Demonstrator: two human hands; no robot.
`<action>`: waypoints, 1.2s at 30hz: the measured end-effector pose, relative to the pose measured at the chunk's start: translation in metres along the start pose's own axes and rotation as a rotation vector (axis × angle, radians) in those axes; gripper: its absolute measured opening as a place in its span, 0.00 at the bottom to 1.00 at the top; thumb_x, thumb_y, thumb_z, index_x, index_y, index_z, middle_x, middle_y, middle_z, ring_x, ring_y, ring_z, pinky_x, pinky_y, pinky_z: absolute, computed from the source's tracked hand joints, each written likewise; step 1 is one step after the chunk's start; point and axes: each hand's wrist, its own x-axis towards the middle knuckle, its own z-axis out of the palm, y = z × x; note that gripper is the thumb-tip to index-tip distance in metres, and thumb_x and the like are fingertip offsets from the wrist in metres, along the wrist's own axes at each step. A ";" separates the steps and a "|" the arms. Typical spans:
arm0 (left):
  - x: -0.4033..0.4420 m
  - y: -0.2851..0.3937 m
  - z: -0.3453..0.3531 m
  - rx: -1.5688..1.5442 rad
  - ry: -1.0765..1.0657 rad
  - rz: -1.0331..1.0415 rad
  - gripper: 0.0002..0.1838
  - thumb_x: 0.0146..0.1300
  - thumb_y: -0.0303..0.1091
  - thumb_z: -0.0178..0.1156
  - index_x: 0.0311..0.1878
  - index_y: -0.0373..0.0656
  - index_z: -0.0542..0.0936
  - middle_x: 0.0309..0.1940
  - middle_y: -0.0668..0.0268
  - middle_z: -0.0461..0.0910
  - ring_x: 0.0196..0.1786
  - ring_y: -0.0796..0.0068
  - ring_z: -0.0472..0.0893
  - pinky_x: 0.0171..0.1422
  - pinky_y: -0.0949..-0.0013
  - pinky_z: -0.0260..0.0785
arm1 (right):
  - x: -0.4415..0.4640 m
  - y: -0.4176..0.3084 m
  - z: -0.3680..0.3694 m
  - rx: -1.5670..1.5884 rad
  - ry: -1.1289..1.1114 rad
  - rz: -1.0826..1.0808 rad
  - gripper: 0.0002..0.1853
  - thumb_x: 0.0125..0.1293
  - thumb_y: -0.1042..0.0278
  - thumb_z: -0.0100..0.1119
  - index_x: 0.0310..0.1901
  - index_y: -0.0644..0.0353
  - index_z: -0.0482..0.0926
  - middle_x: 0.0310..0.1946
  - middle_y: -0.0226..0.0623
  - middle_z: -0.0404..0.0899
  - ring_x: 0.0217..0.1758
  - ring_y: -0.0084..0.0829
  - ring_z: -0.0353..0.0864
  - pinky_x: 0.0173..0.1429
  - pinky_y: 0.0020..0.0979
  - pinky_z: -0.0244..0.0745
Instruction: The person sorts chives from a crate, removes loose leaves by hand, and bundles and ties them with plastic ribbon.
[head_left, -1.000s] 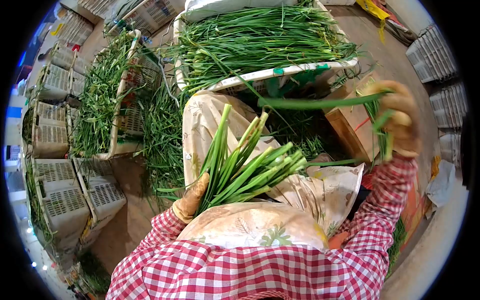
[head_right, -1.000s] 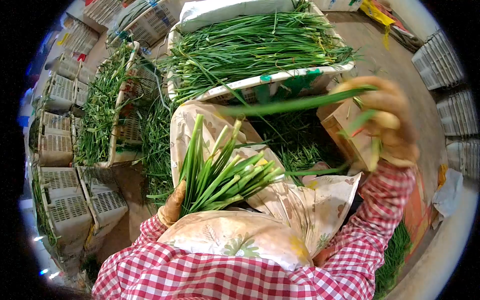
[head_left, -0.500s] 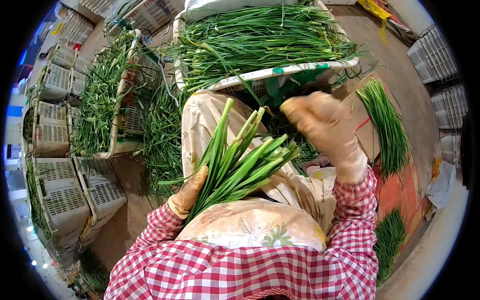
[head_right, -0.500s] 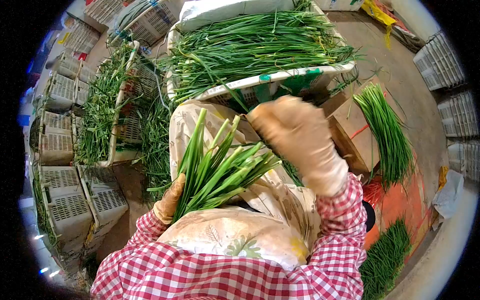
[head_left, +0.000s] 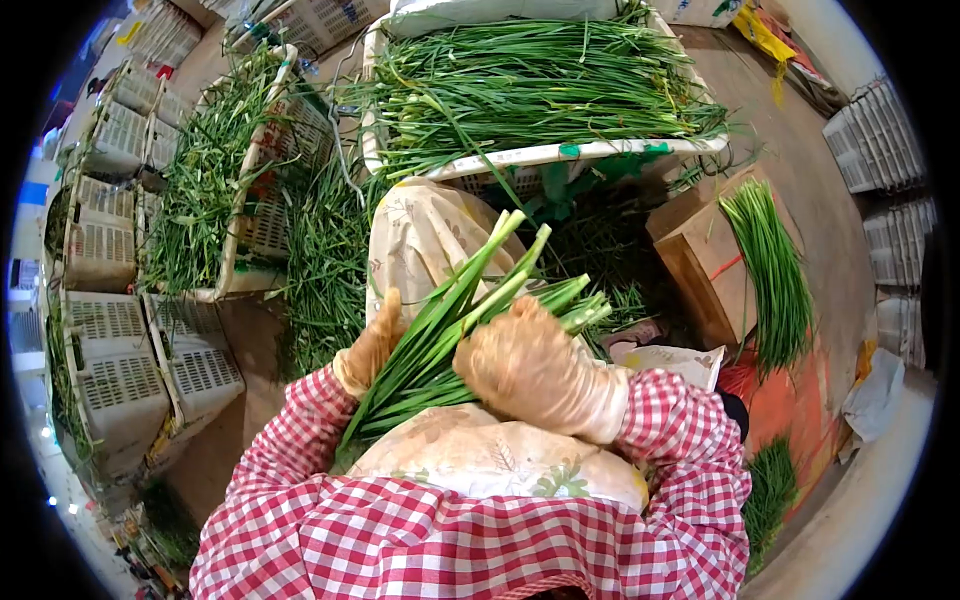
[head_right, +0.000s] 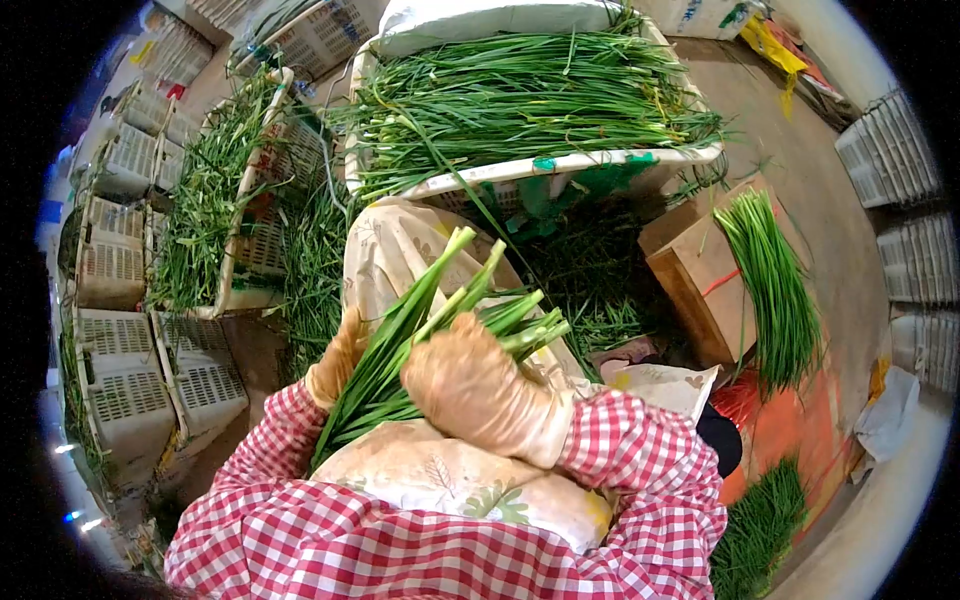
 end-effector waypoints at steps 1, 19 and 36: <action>0.004 -0.001 -0.007 -0.091 -0.043 -0.001 0.48 0.59 0.75 0.40 0.69 0.43 0.62 0.64 0.61 0.68 0.61 0.71 0.73 0.67 0.68 0.65 | 0.000 -0.008 -0.002 0.087 -0.041 -0.011 0.05 0.55 0.66 0.58 0.25 0.54 0.74 0.19 0.32 0.71 0.27 0.32 0.74 0.39 0.36 0.66; -0.002 -0.023 -0.013 -0.064 0.131 0.096 0.60 0.42 0.84 0.46 0.70 0.44 0.61 0.64 0.63 0.68 0.59 0.65 0.73 0.62 0.61 0.68 | -0.114 0.077 -0.052 0.772 0.544 0.972 0.10 0.64 0.62 0.58 0.31 0.60 0.79 0.22 0.29 0.76 0.23 0.23 0.74 0.28 0.26 0.68; -0.002 -0.025 -0.017 -0.386 -0.130 0.154 0.52 0.49 0.71 0.60 0.71 0.45 0.59 0.66 0.63 0.65 0.65 0.67 0.69 0.69 0.58 0.62 | -0.113 0.130 -0.050 -0.344 0.388 0.804 0.06 0.64 0.67 0.57 0.42 0.54 0.80 0.32 0.34 0.80 0.35 0.36 0.78 0.39 0.35 0.72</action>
